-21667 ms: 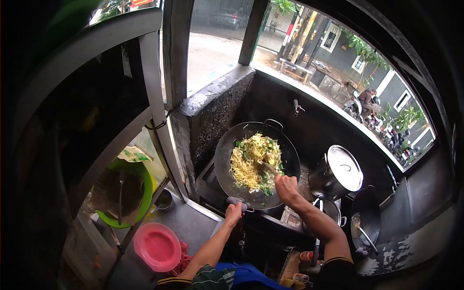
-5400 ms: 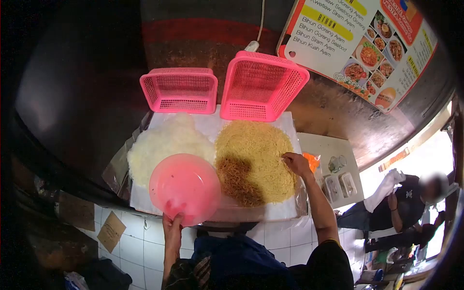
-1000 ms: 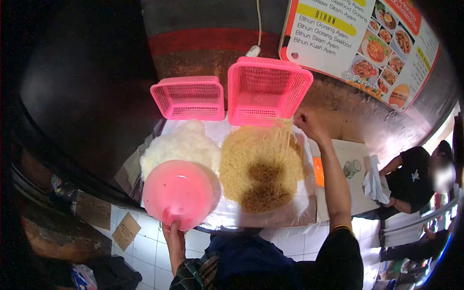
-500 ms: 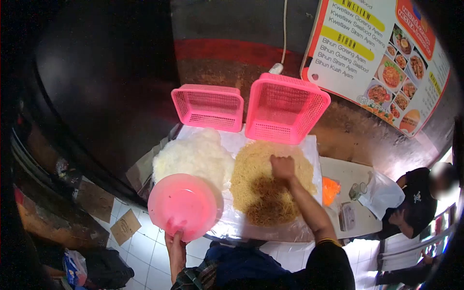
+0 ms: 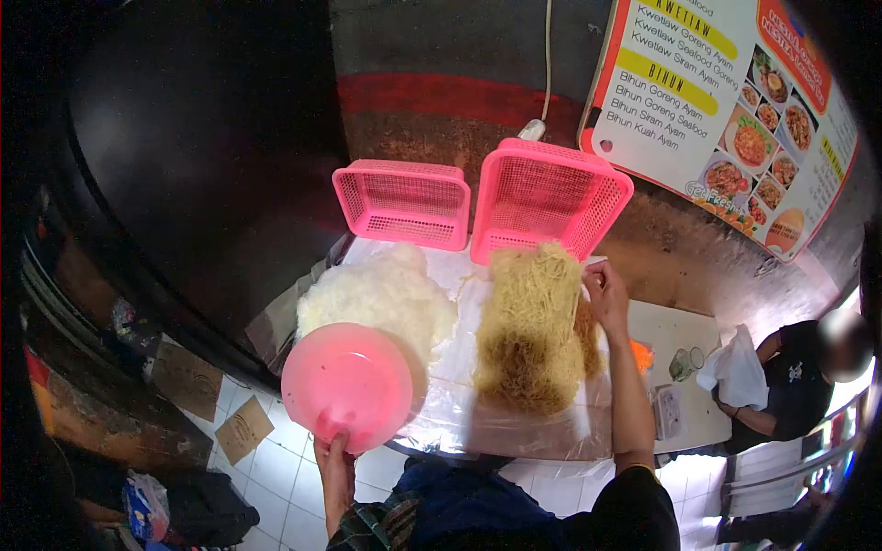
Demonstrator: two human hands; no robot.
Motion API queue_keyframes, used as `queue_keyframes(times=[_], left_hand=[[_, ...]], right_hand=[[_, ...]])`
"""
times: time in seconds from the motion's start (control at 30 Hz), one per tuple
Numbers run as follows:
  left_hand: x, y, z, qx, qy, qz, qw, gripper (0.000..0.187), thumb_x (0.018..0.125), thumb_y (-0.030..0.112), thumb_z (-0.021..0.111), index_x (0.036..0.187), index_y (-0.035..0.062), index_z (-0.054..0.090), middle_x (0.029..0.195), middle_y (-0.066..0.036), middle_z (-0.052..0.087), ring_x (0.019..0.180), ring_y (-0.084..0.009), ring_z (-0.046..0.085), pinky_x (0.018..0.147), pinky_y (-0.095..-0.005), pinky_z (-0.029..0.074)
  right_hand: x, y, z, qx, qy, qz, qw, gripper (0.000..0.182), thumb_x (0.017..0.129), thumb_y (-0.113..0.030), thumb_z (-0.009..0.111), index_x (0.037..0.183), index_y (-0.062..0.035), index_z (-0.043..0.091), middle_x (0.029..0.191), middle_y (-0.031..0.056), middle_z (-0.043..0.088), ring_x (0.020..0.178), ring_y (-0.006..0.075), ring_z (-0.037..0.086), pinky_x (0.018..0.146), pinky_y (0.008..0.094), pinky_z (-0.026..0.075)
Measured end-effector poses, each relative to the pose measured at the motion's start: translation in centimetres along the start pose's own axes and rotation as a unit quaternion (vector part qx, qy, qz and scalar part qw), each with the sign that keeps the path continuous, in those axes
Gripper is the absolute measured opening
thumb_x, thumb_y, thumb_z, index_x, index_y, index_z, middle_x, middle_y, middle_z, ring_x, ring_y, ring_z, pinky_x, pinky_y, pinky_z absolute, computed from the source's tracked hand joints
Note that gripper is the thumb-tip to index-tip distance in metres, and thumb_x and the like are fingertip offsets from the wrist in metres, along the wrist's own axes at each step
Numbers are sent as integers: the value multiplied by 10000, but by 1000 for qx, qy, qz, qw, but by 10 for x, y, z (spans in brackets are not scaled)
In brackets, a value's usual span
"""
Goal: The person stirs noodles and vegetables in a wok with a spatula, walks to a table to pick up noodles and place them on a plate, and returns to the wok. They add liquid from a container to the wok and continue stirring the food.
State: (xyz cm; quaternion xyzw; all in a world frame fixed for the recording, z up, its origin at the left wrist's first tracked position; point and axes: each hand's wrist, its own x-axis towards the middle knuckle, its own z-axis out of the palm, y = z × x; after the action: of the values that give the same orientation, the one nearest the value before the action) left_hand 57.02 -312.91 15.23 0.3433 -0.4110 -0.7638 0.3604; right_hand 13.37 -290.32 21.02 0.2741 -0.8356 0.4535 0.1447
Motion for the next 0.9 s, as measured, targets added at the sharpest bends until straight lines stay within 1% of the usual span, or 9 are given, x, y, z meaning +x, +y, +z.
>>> queue_keyframes(times=[0.03, 0.1, 0.13, 0.2, 0.27, 0.37, 0.57, 0.67, 0.9], left_hand=[[4, -4, 1, -2, -4, 0, 1000, 492, 887, 104, 558, 1341, 45, 376, 1191, -116, 556, 1036, -219, 594, 819, -353, 535], [2, -7, 1, 3, -11, -10, 1000, 497, 888, 110, 558, 1344, 44, 374, 1197, -118, 554, 1043, -220, 592, 824, -357, 533], [3, -7, 5, 11, -25, -16, 1000, 497, 886, 115, 562, 1343, 41, 378, 1205, -120, 549, 1050, -222, 590, 832, -363, 532], [8, -6, 10, 16, -44, -18, 999, 498, 885, 120, 566, 1341, 38, 383, 1214, -122, 545, 1057, -223, 587, 841, -369, 531], [6, -6, 9, 13, -57, -18, 998, 491, 886, 131, 578, 1333, 38, 397, 1211, -123, 547, 1062, -227, 586, 844, -382, 534], [5, -5, 11, 10, -46, -18, 999, 486, 885, 139, 588, 1326, 42, 407, 1205, -124, 551, 1063, -231, 586, 843, -390, 538], [9, -9, 3, -2, -56, -14, 998, 486, 886, 140, 588, 1327, 52, 405, 1200, -120, 554, 1049, -222, 594, 835, -380, 542], [11, -10, -2, 11, -48, 1, 999, 493, 878, 135, 563, 1336, 66, 394, 1197, -117, 560, 1034, -235, 608, 808, -375, 562], [16, -4, 1, 6, -41, -6, 999, 466, 886, 125, 578, 1317, 54, 416, 1183, -108, 559, 1034, -223, 599, 831, -361, 544]], right_hand=[[7, -3, -7, -2, -3, 4, 1000, 178, 824, -241, 614, 956, -126, 585, 875, 83, 674, 831, 291, 654, 746, 383, 476], [8, -4, -20, -344, -219, 72, 910, 167, 801, -191, 625, 948, -117, 594, 886, 107, 678, 845, 281, 658, 777, 413, 465], [2, -15, -27, -345, -219, 80, 909, 167, 801, -191, 625, 948, -117, 594, 886, 107, 678, 845, 281, 658, 777, 413, 465], [0, -44, -41, -551, -253, 33, 794, 168, 801, -151, 602, 966, -121, 596, 897, 118, 681, 849, 274, 663, 802, 451, 448], [-14, -60, -62, -557, -212, -9, 803, 177, 807, -150, 588, 982, -122, 592, 893, 113, 682, 845, 270, 664, 806, 460, 443], [-43, -61, -53, -545, -193, -75, 813, 146, 793, -135, 553, 929, -117, 605, 744, 100, 665, 741, 259, 662, 658, 433, 457], [-93, 12, 63, -309, -167, -111, 930, 83, 811, -173, 567, 874, -132, 604, 693, 127, 622, 676, 316, 624, 633, 421, 442], [-89, -1, 53, -140, -46, 38, 988, 87, 837, -200, 594, 851, -115, 581, 696, 119, 621, 656, 305, 613, 613, 409, 432], [-34, -54, -35, -65, 77, -47, 994, 123, 852, -211, 605, 878, -91, 607, 714, 99, 623, 616, 267, 594, 555, 362, 421]])
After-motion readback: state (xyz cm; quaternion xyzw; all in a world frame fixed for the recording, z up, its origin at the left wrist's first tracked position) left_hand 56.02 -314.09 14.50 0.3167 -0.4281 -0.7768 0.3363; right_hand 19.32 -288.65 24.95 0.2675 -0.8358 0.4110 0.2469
